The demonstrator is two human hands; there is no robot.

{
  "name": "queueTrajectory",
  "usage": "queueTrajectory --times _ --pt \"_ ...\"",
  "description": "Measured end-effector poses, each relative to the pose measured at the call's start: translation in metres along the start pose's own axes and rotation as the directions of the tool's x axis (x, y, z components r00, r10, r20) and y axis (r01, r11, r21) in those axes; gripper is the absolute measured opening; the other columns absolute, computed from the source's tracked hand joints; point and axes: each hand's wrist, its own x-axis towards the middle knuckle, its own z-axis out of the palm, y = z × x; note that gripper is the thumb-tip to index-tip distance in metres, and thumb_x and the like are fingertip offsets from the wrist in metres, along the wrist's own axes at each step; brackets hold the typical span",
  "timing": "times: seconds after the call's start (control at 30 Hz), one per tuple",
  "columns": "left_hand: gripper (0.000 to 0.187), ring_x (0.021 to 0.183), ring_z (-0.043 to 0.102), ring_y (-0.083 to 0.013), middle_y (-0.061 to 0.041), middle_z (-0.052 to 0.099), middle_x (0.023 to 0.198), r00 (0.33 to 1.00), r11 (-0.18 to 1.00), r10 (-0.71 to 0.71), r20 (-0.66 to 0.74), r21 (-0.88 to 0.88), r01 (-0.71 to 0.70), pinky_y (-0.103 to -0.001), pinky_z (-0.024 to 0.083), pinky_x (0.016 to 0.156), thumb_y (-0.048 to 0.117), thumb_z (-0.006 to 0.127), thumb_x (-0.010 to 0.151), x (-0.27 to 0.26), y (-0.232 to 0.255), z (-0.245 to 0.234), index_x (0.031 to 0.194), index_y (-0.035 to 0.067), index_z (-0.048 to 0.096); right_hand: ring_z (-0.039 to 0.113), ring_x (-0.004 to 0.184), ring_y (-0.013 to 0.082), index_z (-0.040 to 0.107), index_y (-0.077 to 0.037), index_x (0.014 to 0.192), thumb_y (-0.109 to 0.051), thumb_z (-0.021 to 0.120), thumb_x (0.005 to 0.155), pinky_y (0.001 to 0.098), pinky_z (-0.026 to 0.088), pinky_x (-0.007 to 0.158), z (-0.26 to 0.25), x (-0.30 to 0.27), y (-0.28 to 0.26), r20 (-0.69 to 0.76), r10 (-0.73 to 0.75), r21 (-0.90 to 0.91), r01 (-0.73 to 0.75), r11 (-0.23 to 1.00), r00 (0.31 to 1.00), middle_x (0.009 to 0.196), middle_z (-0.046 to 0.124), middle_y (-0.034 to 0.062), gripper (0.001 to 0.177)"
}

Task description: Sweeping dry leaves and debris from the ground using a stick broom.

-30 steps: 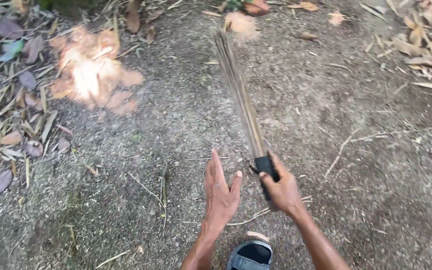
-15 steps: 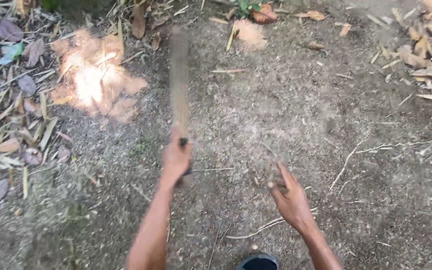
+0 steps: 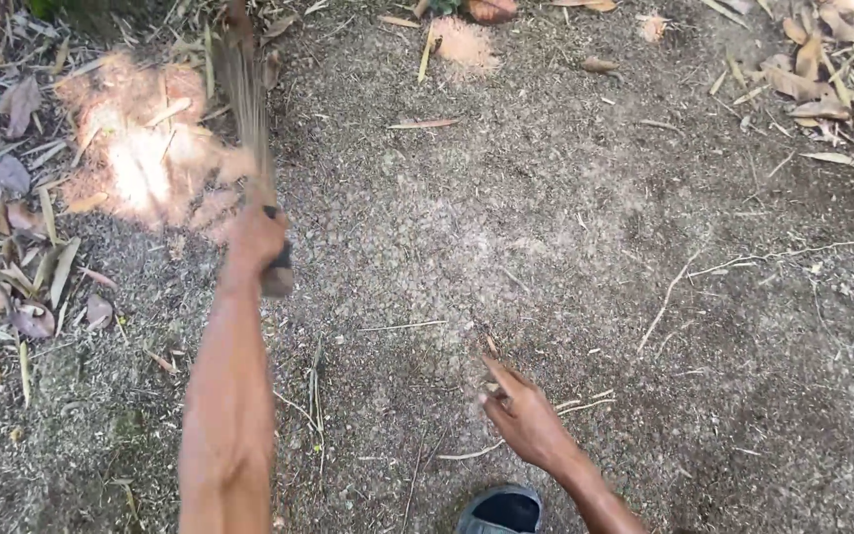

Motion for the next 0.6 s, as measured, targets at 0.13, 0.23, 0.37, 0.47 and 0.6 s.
queueTrajectory --times 0.13,0.23,0.37,0.47,0.6 --pt "0.083 0.105 0.067 -0.0466 -0.034 0.067 0.116 0.970 0.990 0.057 0.236 0.112 -0.085 -0.050 0.054 0.095 0.024 0.066 0.096 -0.079 0.039 -0.034 0.162 0.004 0.020 0.073 0.112 0.0313 0.029 -0.030 0.160 -0.029 0.056 0.097 0.0539 0.059 0.099 -0.006 -0.008 0.016 -0.013 0.197 0.220 -0.189 0.957 0.980 0.151 0.049 0.0149 0.068" --pt "0.085 0.089 0.070 -0.0420 -0.028 0.067 0.106 0.934 0.975 0.111 0.340 0.143 -0.168 -0.052 0.056 0.082 0.022 0.064 0.093 -0.145 0.079 -0.064 0.163 0.011 0.018 0.072 0.113 0.0299 0.029 -0.030 0.161 -0.025 0.057 0.096 0.0523 0.060 0.098 -0.005 -0.007 0.028 -0.054 0.234 0.211 -0.218 0.953 0.971 0.142 0.060 0.0148 0.071" --pt "0.087 0.067 0.068 -0.0322 -0.018 0.065 0.088 0.895 0.987 -0.110 0.432 0.155 0.046 -0.052 0.058 0.064 0.022 0.060 0.095 -0.180 0.098 -0.083 0.165 0.014 0.009 0.072 0.113 0.0303 0.027 -0.029 0.163 -0.022 0.058 0.095 0.0497 0.061 0.097 -0.017 -0.007 0.013 -0.080 0.228 0.215 -0.207 0.955 0.970 0.144 0.057 0.0154 0.075" --pt "0.086 0.061 0.067 -0.0301 -0.017 0.067 0.080 0.932 0.984 -0.171 0.321 0.107 0.144 -0.051 0.058 0.057 0.019 0.057 0.096 -0.162 0.083 -0.076 0.165 0.007 0.008 0.067 0.118 0.0332 0.026 -0.025 0.158 -0.020 0.059 0.096 0.0533 0.059 0.098 -0.007 -0.010 0.031 -0.088 0.185 0.240 -0.160 0.958 0.979 0.146 0.053 0.0193 0.070" --pt "0.086 0.068 0.068 -0.0329 -0.020 0.068 0.080 0.992 0.995 -0.102 0.079 0.027 0.100 -0.050 0.054 0.064 0.020 0.063 0.097 -0.098 0.056 -0.032 0.163 0.000 0.013 0.070 0.117 0.0317 0.024 -0.026 0.160 -0.022 0.057 0.097 0.0559 0.052 0.104 -0.001 -0.008 0.028 -0.039 0.181 0.212 -0.169 0.962 0.983 0.144 0.057 0.0182 0.071"
